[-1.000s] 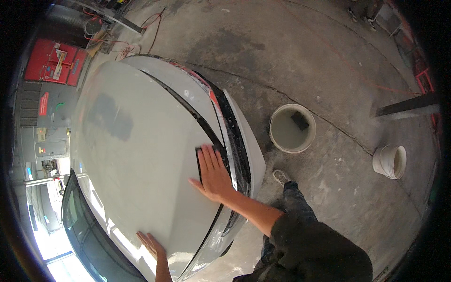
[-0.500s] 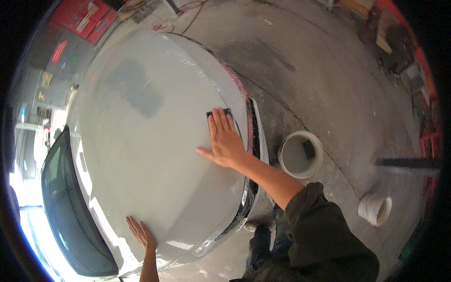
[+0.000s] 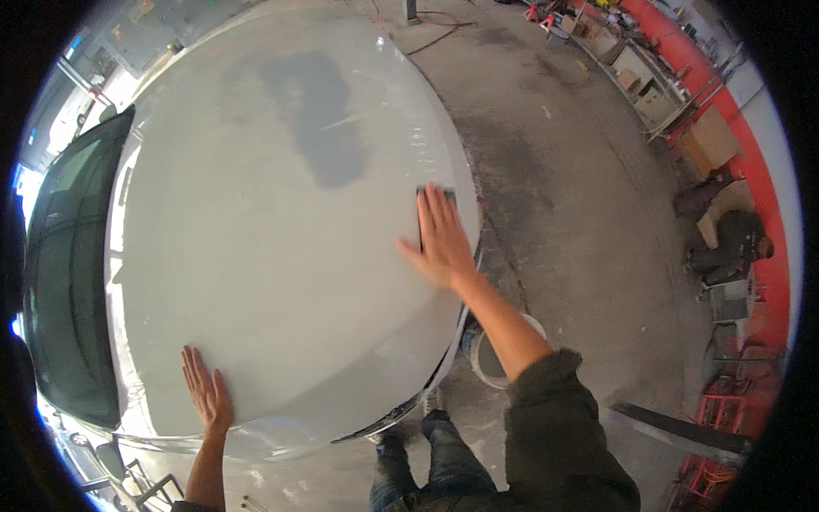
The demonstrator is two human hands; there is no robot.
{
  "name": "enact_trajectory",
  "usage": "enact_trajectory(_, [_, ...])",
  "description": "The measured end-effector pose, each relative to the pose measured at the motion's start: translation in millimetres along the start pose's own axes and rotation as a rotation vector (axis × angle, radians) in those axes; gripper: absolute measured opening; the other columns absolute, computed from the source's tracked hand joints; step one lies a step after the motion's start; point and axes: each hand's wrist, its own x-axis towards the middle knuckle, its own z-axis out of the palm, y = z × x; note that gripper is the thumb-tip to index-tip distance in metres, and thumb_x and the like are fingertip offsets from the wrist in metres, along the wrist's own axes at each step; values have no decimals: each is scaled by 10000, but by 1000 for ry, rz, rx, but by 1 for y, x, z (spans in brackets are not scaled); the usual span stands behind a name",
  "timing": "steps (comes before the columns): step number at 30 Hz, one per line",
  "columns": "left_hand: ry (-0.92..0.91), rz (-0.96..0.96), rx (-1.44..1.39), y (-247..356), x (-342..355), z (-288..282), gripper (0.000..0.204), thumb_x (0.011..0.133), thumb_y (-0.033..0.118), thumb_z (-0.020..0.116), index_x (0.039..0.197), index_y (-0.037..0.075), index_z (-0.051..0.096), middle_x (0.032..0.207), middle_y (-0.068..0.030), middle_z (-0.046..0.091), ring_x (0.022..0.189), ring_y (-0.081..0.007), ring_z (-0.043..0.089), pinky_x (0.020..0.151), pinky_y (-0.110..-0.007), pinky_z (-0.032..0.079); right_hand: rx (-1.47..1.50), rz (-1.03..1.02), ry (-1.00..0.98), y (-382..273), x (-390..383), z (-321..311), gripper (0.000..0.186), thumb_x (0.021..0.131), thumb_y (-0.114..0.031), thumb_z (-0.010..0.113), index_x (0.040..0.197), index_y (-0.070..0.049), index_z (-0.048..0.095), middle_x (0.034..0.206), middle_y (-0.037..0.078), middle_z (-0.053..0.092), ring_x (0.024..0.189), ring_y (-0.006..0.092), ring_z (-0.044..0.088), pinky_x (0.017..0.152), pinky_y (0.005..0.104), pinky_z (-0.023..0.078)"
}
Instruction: The person sands the hood of a white car using a sanding block and water, repeatedly dipping the block into a bucket and wiping the surface with a cloth. The person works across the hood, moving from the center toward the edges and windshield.
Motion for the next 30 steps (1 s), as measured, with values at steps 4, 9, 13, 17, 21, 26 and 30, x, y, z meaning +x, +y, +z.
enact_trajectory(4, [2,-12,31,0,-9,-3,718,1093,393,414,1645,-35,247,1728,-253,209,1614,-410,173,1309,-548,120,-3,-137,-86,-4,-29,-11,1070,1003,-704,489,1671,35,97,1754,233,62,1635,362,56,1339,503,73])
enact_trajectory(9, [-34,-15,14,13,-6,-9,726,1085,383,437,1647,-35,243,1731,-247,210,1616,-404,172,1309,-544,129,-10,-9,-54,42,77,-22,989,1028,-674,439,1685,-11,113,1767,183,88,1640,329,48,1344,468,67])
enact_trajectory(13, [-4,3,18,8,-5,-6,715,1088,377,431,1644,-35,251,1730,-246,215,1617,-402,172,1311,-540,124,116,181,-1,40,121,-32,923,1042,-611,472,1689,-36,154,1771,156,109,1639,323,86,1341,451,76])
enact_trajectory(17, [2,-7,10,6,4,4,707,1091,378,424,1643,-31,258,1726,-245,222,1616,-402,173,1312,-538,121,-3,127,51,28,81,-13,919,1050,-598,475,1684,-18,149,1764,177,127,1634,344,101,1337,475,92])
enact_trajectory(21, [27,-29,22,-8,-5,0,710,1090,387,427,1644,-25,261,1724,-246,226,1613,-403,179,1313,-535,118,17,-74,-24,-30,-26,1,922,1058,-623,444,1681,-13,144,1764,178,114,1634,360,80,1332,521,92])
enact_trajectory(26, [14,-27,10,9,4,0,736,1086,407,441,1647,-29,249,1727,-243,223,1615,-398,177,1314,-534,113,-5,-132,-89,-24,-38,-21,939,1048,-659,427,1685,-30,145,1773,140,91,1639,331,53,1335,519,90])
enact_trajectory(30, [-19,-53,44,8,-3,-1,757,1083,422,450,1652,-29,234,1729,-245,215,1617,-397,170,1313,-535,117,-20,-206,-98,4,6,-25,945,1042,-679,415,1685,-37,156,1772,128,106,1640,310,64,1337,509,92])
